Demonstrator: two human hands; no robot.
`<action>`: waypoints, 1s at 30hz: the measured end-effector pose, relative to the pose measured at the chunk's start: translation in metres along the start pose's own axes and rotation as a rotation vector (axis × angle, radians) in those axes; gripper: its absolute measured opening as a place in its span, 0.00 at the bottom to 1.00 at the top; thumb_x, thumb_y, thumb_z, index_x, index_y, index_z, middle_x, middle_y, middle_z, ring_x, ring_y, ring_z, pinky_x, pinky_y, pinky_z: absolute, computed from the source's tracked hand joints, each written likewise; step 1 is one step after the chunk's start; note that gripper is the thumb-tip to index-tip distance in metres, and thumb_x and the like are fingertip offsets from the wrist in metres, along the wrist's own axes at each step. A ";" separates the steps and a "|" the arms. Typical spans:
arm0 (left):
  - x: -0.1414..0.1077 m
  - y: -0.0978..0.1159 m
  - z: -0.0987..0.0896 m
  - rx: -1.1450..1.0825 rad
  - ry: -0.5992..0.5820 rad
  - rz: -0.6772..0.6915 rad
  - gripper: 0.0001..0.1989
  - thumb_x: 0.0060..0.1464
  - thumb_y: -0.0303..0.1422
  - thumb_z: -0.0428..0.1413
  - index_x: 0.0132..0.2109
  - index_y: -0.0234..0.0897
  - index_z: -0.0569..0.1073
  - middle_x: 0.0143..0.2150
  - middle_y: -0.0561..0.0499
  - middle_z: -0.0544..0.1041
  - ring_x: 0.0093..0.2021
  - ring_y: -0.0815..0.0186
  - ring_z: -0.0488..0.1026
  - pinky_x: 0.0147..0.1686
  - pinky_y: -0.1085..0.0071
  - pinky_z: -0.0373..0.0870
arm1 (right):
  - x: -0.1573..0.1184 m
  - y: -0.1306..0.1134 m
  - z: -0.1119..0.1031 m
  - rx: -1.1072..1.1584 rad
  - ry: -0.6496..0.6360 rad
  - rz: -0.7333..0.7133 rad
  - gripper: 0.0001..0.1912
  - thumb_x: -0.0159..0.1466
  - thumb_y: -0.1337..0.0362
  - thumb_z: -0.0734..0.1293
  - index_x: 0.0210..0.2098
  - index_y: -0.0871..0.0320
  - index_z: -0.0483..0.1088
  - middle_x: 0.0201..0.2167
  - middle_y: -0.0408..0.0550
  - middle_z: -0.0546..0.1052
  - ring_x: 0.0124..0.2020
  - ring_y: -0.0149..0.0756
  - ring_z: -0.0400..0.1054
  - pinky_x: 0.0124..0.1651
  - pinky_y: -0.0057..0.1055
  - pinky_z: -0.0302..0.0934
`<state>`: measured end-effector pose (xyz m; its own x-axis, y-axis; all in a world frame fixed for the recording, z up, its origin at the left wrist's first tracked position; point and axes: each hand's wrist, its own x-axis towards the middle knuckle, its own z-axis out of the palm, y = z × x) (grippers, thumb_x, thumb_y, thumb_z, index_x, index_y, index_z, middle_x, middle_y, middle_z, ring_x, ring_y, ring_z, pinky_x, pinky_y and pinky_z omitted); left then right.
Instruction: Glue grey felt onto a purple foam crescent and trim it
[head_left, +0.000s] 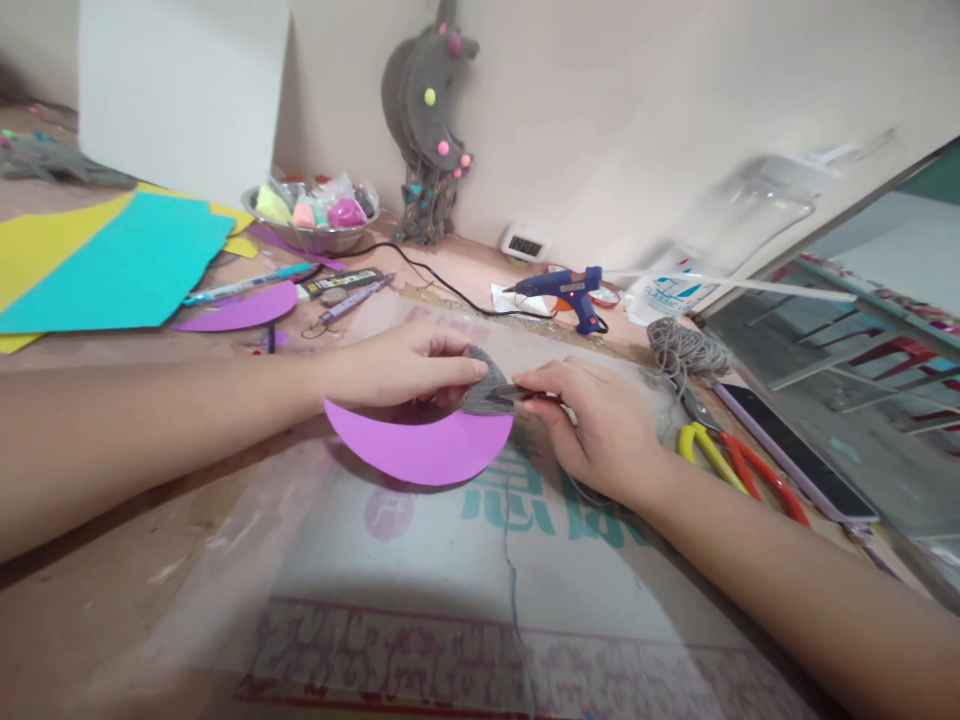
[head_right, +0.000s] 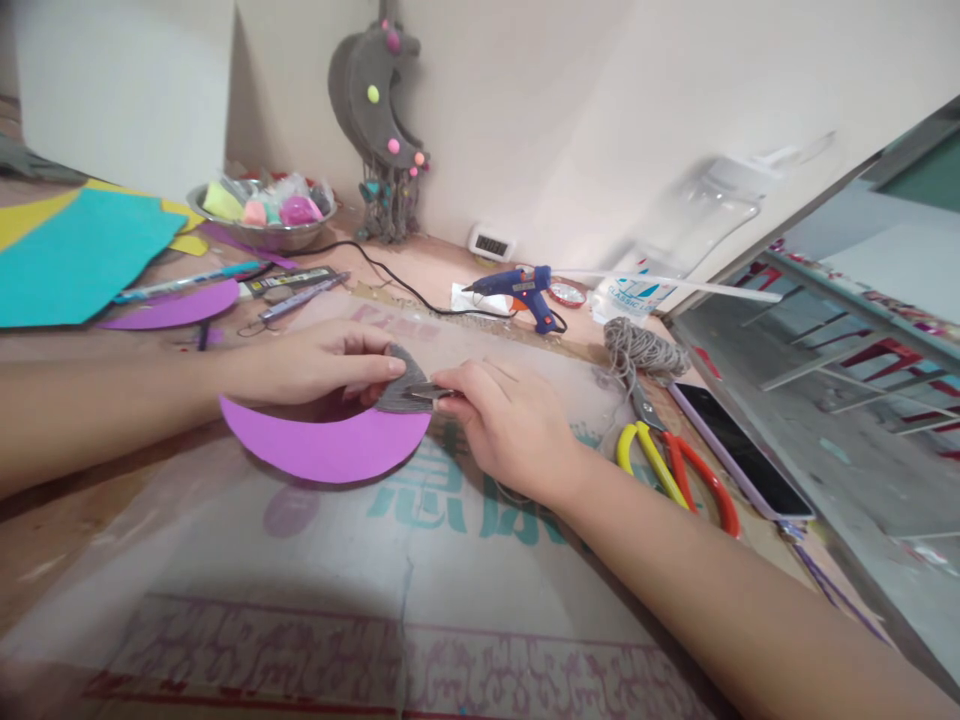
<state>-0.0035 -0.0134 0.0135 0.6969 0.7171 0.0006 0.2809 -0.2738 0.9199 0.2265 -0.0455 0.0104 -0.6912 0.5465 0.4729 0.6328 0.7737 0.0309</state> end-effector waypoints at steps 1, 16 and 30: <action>0.000 0.000 0.000 0.009 0.001 0.004 0.16 0.60 0.36 0.49 0.25 0.34 0.68 0.22 0.55 0.69 0.21 0.76 0.64 0.21 0.79 0.59 | 0.000 0.000 0.000 -0.001 0.002 -0.004 0.08 0.68 0.64 0.58 0.42 0.58 0.67 0.35 0.50 0.78 0.35 0.39 0.71 0.37 0.35 0.64; -0.001 0.000 0.001 -0.042 -0.004 -0.053 0.16 0.59 0.37 0.50 0.26 0.34 0.67 0.21 0.56 0.69 0.23 0.75 0.65 0.24 0.77 0.61 | 0.001 0.001 0.003 -0.068 0.036 -0.095 0.07 0.67 0.66 0.61 0.41 0.62 0.68 0.33 0.50 0.78 0.32 0.38 0.70 0.34 0.33 0.63; 0.001 -0.004 0.000 -0.130 -0.005 -0.071 0.14 0.57 0.37 0.52 0.26 0.34 0.68 0.21 0.55 0.69 0.22 0.74 0.64 0.23 0.76 0.60 | 0.005 0.003 0.003 -0.055 0.012 -0.104 0.06 0.66 0.66 0.62 0.40 0.61 0.68 0.32 0.49 0.78 0.32 0.37 0.69 0.35 0.32 0.62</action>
<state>-0.0035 -0.0114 0.0103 0.6819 0.7283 -0.0678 0.2421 -0.1373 0.9605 0.2239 -0.0398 0.0099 -0.7502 0.4600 0.4749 0.5762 0.8071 0.1284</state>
